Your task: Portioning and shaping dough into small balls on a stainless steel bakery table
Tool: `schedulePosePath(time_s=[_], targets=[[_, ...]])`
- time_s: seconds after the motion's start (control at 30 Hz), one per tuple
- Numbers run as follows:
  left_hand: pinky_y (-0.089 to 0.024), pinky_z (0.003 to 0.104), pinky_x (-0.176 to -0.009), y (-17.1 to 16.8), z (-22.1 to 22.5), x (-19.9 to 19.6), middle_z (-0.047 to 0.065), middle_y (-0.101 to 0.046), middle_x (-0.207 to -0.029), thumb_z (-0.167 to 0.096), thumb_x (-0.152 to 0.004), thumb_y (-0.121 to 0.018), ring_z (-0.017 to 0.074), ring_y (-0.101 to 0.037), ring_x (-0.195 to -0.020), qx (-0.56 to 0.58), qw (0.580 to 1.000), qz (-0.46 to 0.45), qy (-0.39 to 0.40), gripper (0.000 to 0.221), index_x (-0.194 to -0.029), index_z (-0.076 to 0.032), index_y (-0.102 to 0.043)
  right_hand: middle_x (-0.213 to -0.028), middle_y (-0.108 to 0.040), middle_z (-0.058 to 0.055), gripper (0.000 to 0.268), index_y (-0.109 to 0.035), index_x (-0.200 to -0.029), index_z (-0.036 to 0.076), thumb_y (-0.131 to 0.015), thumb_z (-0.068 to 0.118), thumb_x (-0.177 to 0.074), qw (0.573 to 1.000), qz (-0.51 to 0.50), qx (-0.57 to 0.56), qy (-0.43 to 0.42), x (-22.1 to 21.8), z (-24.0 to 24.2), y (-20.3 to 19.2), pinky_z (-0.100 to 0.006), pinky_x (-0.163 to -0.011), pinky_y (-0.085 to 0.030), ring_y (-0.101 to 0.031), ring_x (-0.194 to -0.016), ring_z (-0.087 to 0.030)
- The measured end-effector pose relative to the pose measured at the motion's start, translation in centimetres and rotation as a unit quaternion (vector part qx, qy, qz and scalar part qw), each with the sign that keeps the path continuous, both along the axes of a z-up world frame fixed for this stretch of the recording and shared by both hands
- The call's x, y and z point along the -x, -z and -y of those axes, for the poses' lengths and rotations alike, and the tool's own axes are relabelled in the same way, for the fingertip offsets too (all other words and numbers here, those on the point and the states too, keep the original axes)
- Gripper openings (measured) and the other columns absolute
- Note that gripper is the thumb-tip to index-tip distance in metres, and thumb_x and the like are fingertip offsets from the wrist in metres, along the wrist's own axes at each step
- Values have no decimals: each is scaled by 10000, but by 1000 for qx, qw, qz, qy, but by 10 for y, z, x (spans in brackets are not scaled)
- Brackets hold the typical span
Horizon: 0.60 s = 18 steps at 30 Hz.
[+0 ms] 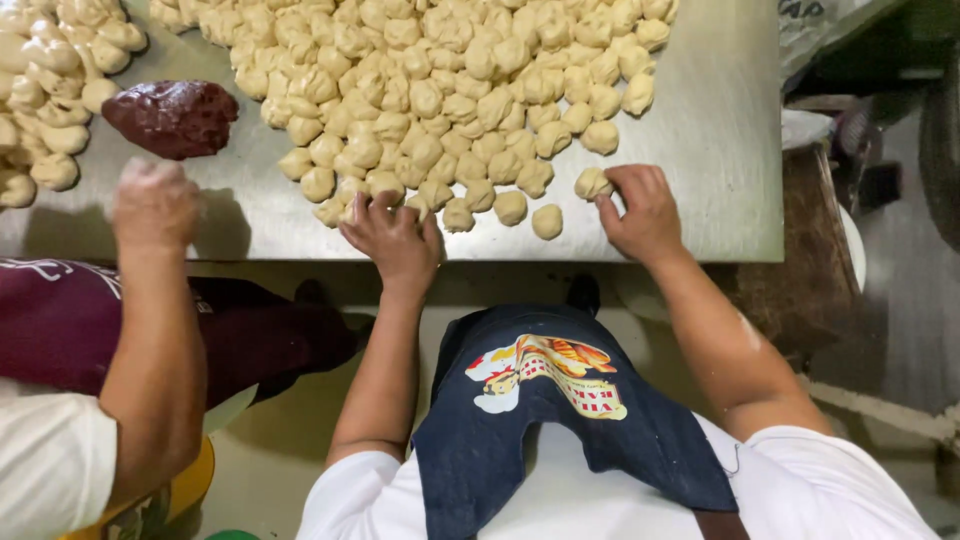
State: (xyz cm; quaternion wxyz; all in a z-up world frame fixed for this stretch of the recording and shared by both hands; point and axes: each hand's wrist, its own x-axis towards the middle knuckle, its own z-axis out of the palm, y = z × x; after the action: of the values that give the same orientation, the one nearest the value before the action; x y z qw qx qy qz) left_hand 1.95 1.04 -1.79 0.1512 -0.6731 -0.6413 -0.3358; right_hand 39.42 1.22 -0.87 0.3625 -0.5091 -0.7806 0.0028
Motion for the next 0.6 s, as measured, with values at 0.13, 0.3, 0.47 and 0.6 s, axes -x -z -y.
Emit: schedulePosePath(time_s=[0.13, 0.3, 0.47, 0.6], targets=[[-185, 667, -1062, -39, 14, 9, 44, -609, -1241, -444, -759, -842, 435, -425, -1353, 15, 996, 55, 61, 302, -771, -174, -708, -1020, -628, -159, 317, -680, -1221, 13, -679, 261, -1023, 998, -4, -36, 56, 3, 7, -2, -463, -877, -503, -635, -951, -383], [-97, 641, -1116, -38, 27, 11, 87, -604, -1347, -507, -960, -670, 445, -383, -1398, -33, 995, 53, 77, 391, -1123, -158, -739, -997, -616, -149, 315, -671, -1223, 4, -652, 275, -1064, 995, 7, -47, 87, 12, 14, -1, -468, -874, -502, -629, -935, -382], [-102, 772, -1087, -40, 52, -3, 228, -466, -1582, -522, -982, -575, 556, -190, -1509, 185, 977, -20, 107, 743, -1487, 20, -514, -1045, -603, -141, 349, -633, -1281, 13, -652, 277, -1054, 996, 4, -23, 87, 8, 14, 3, -455, -925, -473, -605, -985, -356], [-117, 807, -1066, -21, 39, 0, 195, -499, -1569, -409, -976, -606, 547, -211, -1504, 189, 977, -29, 93, 649, -1483, -10, -536, -1025, -630, -185, 373, -631, -1277, -21, -688, 248, -1026, 996, -27, -16, 87, 14, 14, -8, -505, -895, -472, -614, -958, -402]])
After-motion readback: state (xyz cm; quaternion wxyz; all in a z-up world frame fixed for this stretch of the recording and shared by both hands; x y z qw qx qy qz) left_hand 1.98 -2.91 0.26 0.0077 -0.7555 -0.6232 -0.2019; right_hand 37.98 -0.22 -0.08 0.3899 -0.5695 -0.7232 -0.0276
